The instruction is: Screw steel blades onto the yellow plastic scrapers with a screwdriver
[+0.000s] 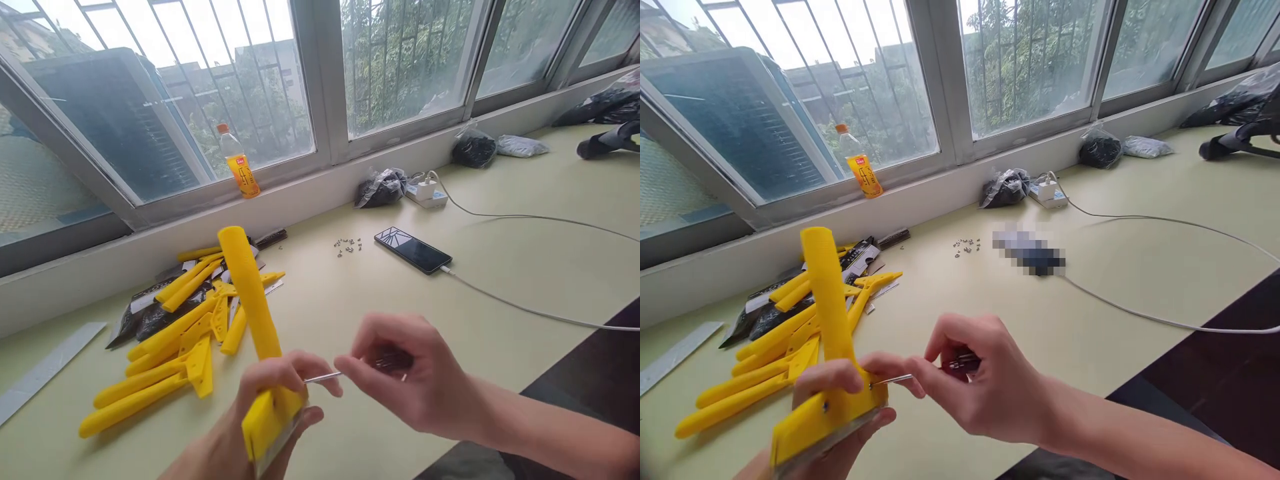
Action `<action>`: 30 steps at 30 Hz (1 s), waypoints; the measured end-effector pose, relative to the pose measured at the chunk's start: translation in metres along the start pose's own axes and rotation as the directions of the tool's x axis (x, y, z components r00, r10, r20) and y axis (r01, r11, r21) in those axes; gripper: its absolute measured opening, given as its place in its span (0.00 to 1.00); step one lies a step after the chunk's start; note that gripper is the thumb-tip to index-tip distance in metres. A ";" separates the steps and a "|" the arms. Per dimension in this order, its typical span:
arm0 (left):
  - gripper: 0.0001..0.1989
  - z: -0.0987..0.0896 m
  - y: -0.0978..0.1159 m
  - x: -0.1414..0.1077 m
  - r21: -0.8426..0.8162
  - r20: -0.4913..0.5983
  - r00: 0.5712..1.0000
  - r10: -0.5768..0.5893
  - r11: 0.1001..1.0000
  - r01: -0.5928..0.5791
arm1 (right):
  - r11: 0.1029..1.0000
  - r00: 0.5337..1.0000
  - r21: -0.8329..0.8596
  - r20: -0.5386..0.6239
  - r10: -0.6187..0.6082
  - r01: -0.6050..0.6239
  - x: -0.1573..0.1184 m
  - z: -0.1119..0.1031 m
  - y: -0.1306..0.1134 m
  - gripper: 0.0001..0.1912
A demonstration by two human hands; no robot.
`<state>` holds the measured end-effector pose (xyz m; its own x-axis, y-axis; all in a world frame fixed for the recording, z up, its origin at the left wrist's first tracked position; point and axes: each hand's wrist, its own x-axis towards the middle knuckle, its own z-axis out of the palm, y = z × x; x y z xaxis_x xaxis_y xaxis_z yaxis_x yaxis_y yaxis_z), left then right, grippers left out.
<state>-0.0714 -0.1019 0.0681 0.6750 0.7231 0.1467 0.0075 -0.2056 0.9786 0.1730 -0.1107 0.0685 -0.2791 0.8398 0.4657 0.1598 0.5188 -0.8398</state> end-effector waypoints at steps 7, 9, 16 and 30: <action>0.23 0.007 0.011 0.015 -0.574 0.277 0.959 -0.056 0.791 0.211 | 0.212 0.562 -0.622 0.443 -0.699 0.754 0.002 -0.019 -0.006 0.08; 0.25 0.003 0.010 0.016 -0.591 0.339 0.936 -0.099 0.752 0.294 | 0.180 0.553 -0.619 0.486 -0.677 0.764 0.002 -0.022 -0.008 0.10; 0.26 -0.004 0.021 0.011 -0.556 0.346 0.932 -0.108 0.777 0.296 | 0.481 0.745 -0.589 0.365 -0.558 0.649 -0.004 -0.012 -0.006 0.07; 0.22 0.003 0.042 0.007 -0.366 0.264 0.942 -0.206 0.882 0.295 | 0.962 0.924 0.061 0.299 0.237 -0.267 0.001 -0.010 -0.002 0.17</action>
<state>-0.0639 -0.1077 0.1097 0.8295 0.5493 -0.1012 -0.0642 0.2737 0.9597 0.1820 -0.1097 0.0738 -0.5029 0.8516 0.1477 0.1706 0.2653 -0.9489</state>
